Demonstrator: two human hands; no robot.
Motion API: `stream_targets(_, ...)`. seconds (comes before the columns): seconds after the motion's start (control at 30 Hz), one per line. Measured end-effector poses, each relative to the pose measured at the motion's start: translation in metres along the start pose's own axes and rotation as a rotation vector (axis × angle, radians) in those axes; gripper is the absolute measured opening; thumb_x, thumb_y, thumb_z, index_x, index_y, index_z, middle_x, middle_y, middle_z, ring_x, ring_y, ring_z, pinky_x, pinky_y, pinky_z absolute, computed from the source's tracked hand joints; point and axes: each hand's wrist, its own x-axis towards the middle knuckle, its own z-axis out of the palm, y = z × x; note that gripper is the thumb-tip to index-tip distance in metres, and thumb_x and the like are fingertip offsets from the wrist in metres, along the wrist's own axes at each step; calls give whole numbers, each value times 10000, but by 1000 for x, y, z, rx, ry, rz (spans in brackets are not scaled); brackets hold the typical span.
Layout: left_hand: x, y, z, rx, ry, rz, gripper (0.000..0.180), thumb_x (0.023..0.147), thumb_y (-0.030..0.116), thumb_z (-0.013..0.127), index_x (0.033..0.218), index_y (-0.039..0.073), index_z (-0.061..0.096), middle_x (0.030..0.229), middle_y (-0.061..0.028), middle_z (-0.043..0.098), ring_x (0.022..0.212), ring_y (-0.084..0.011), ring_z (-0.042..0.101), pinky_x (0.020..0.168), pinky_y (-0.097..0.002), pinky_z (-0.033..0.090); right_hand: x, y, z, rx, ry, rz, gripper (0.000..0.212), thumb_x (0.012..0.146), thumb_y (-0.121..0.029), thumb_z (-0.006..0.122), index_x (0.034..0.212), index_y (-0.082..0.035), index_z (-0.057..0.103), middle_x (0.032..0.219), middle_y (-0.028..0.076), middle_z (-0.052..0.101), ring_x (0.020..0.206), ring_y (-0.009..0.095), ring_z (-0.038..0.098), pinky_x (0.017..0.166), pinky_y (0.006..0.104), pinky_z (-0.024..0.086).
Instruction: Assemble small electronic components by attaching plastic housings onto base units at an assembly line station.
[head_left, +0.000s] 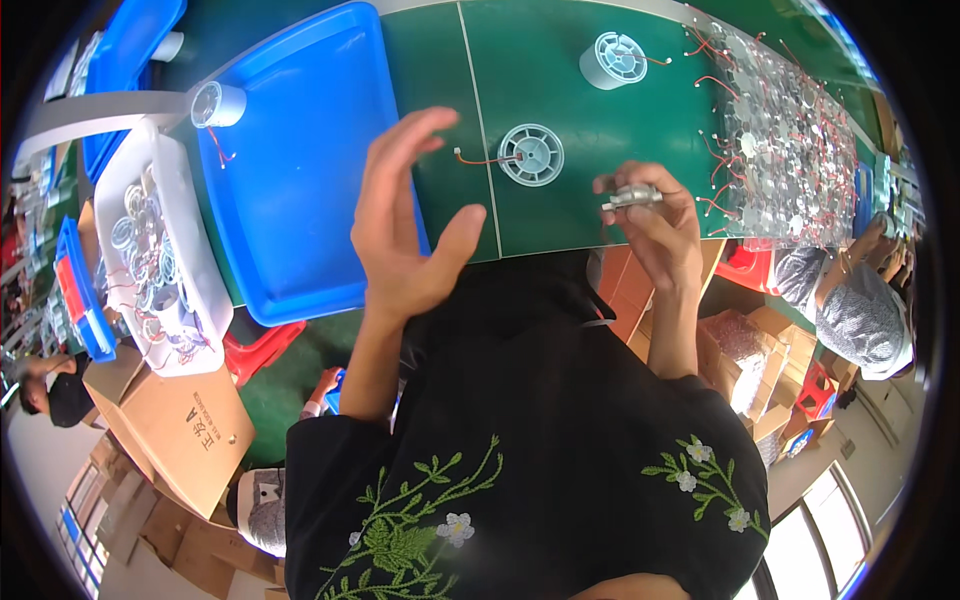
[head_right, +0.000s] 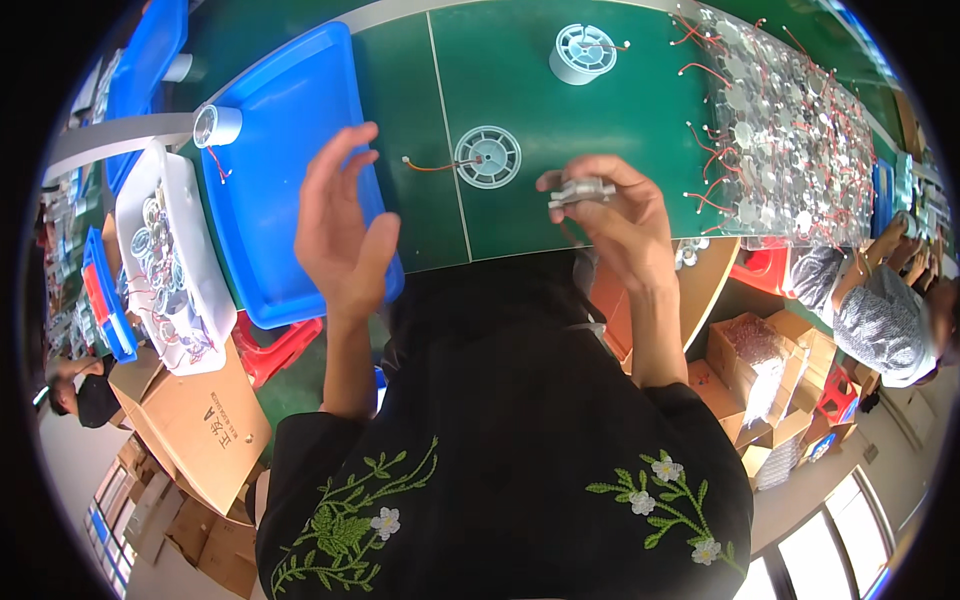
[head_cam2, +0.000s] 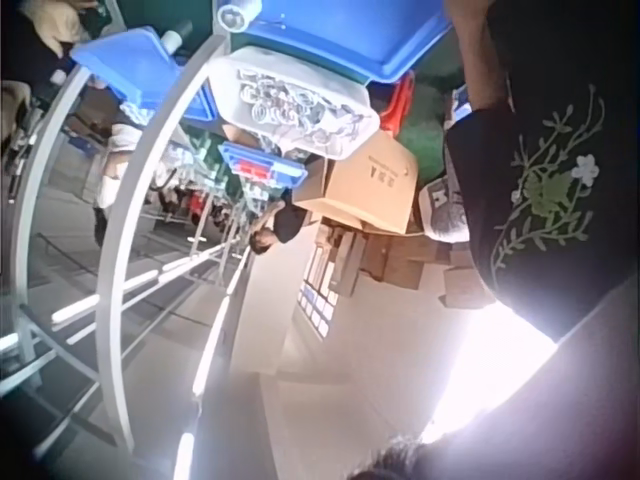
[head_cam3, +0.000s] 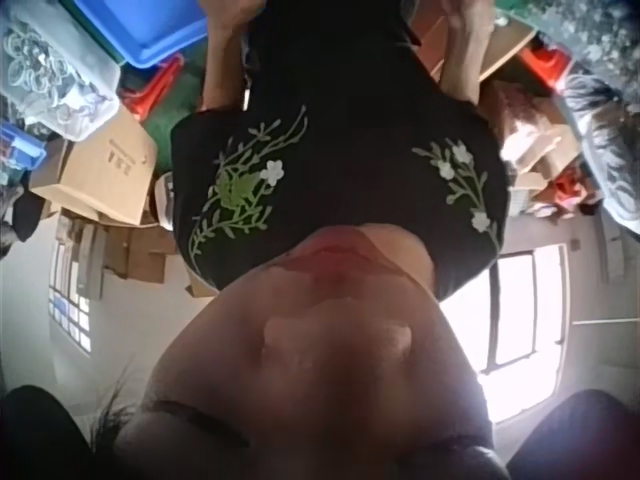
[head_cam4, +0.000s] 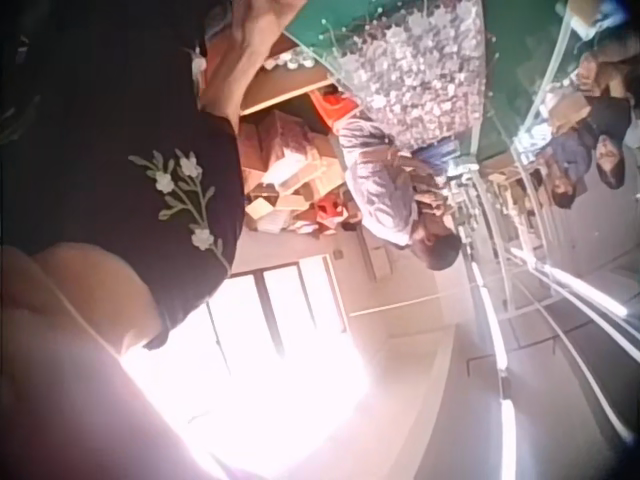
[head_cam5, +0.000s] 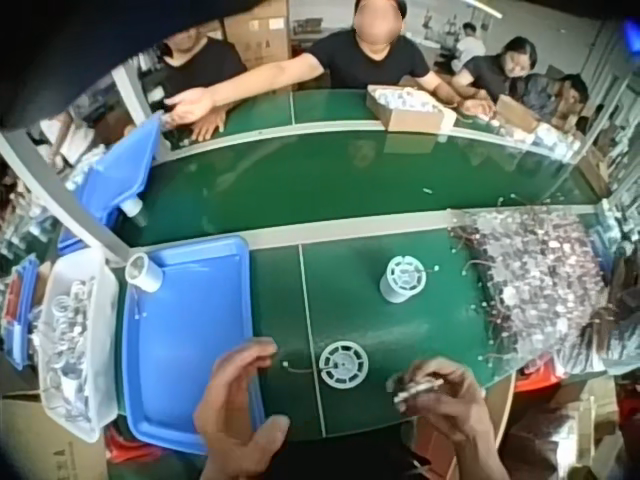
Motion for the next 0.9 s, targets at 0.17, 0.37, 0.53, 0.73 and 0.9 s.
stream_targets(0.17, -2, 5, 27, -61, -268, 94, 525, 769, 142, 733, 1233, -7, 537, 1131, -154, 621, 1026, -280, 600, 865, -347, 483, 9, 18, 8, 357, -323, -188, 85, 779, -34, 668, 778, -104, 619, 1002, 110, 519, 1160, 339, 456, 884, 451, 408)
stream_targets(0.37, 0, 20, 21, -238, -416, -397, 412, 788, 168, 726, 1134, -15, 596, 1014, -141, 655, 773, -197, 640, 654, -300, 505, 10, 9, 10, -151, -330, -302, 212, 734, -46, 686, 608, -161, 560, 1086, 170, 500, 1155, 308, 428, 952, 420, 323)
stream_targets(0.53, -2, 15, 14, -124, -778, -497, 174, 850, 51, 641, 1008, -21, 655, 800, -36, 638, 689, -84, 554, 578, -229, 443, 11, 15, -1, -263, -355, -268, 155, 717, -35, 661, 635, -126, 567, 1176, 218, 469, 1102, 269, 448, 920, 372, 343)
stream_targets(0.73, -14, 5, 18, -225, -560, -471, 104, 886, 32, 592, 942, -6, 671, 713, -20, 587, 620, -64, 496, 551, -237, 411, 7, 6, 6, -186, -253, -101, 98, 755, 33, 590, 777, -58, 618, 1199, 221, 487, 1032, 263, 523, 846, 351, 415)
stream_targets(0.9, -14, -4, 28, -43, -409, -336, 96, 864, 62, 604, 913, -1, 658, 707, -111, 582, 555, -207, 542, 515, -298, 418, 8, 2, 20, -407, -105, -169, 255, 745, 94, 634, 967, -31, 649, 1199, 181, 544, 994, 231, 580, 830, 348, 464)
